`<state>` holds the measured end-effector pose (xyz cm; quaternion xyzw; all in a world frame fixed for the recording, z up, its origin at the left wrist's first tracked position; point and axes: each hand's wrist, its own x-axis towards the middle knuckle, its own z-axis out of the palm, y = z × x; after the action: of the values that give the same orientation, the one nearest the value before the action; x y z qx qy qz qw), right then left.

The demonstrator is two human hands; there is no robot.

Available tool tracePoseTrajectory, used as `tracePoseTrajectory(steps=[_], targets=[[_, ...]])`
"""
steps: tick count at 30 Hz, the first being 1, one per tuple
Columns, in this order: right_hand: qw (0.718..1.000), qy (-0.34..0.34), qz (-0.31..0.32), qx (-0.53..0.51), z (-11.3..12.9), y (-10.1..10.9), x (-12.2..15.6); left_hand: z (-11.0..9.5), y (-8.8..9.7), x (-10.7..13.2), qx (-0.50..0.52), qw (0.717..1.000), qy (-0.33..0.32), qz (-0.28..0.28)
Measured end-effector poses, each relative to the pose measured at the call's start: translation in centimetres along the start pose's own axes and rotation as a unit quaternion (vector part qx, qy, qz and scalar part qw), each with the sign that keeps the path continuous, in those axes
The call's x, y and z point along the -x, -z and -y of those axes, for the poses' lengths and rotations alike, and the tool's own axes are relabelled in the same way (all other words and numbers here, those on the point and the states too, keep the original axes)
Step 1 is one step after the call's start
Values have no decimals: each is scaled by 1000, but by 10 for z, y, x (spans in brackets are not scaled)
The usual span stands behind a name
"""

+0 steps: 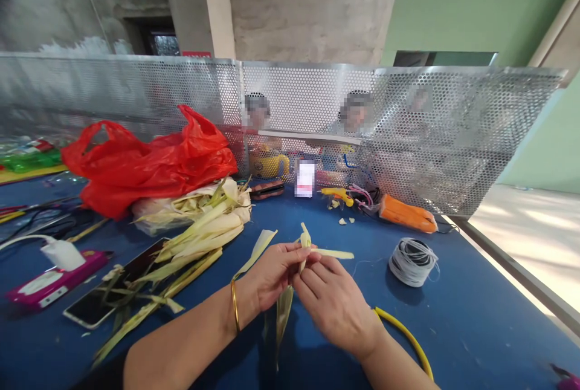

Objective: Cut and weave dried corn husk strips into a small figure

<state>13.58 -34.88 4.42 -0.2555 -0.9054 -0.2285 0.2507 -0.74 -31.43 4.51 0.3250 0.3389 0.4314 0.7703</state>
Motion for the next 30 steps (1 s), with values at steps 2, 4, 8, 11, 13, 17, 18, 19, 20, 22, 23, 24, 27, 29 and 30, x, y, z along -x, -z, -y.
tracePoseTrajectory(steps=[2, 4, 8, 11, 13, 17, 18, 19, 20, 22, 23, 24, 27, 29, 30], targets=[[1000, 19, 3, -17, 3, 2, -1, -4, -1, 2, 9, 1000, 2, -22], [999, 38, 6, -28, 8, 4, -2, -8, -2, 3, 20, 999, 0, -39], [996, 69, 5, -48, 18, 7, -4, -13, -2, 2, 24, 999, -9, -45], [994, 86, 19, -72, 24, 11, -6, -13, -1, 0, 24, 999, -4, -48], [992, 79, 17, -101, 25, 15, -7, -13, -1, -1, 21, 999, -4, -47], [978, -116, -100, -141, 8, 22, -5, -13, -2, 3, 9, 1000, 4, -23], [960, -212, -122, -136, 1, 22, -3, -13, -2, 4, 4, 1000, 11, -9], [932, -313, -125, -133, -8, 21, -2, -12, -3, 5, -3, 1000, 20, 7], [897, -404, -105, -146, -17, 20, 0, -11, -3, 7, -12, 999, 30, 21], [822, -515, -32, -241, -32, 15, 3, -9, -4, 8, -39, 997, 46, 39], [787, -537, 1, -305, -37, 12, 4, -8, -4, 9, -58, 996, 50, 43], [754, -543, 20, -370, -39, 10, 4, -6, -5, 9, -80, 994, 54, 45], [670, -534, -4, -515, -34, 6, 1, -2, -7, 10, -149, 987, 57, 36], [628, -538, -40, -560, -27, 6, -2, -1, -9, 12, -182, 981, 52, 30], [613, -545, -54, -569, -24, 6, -3, 0, -10, 12, -192, 980, 46, 29]])
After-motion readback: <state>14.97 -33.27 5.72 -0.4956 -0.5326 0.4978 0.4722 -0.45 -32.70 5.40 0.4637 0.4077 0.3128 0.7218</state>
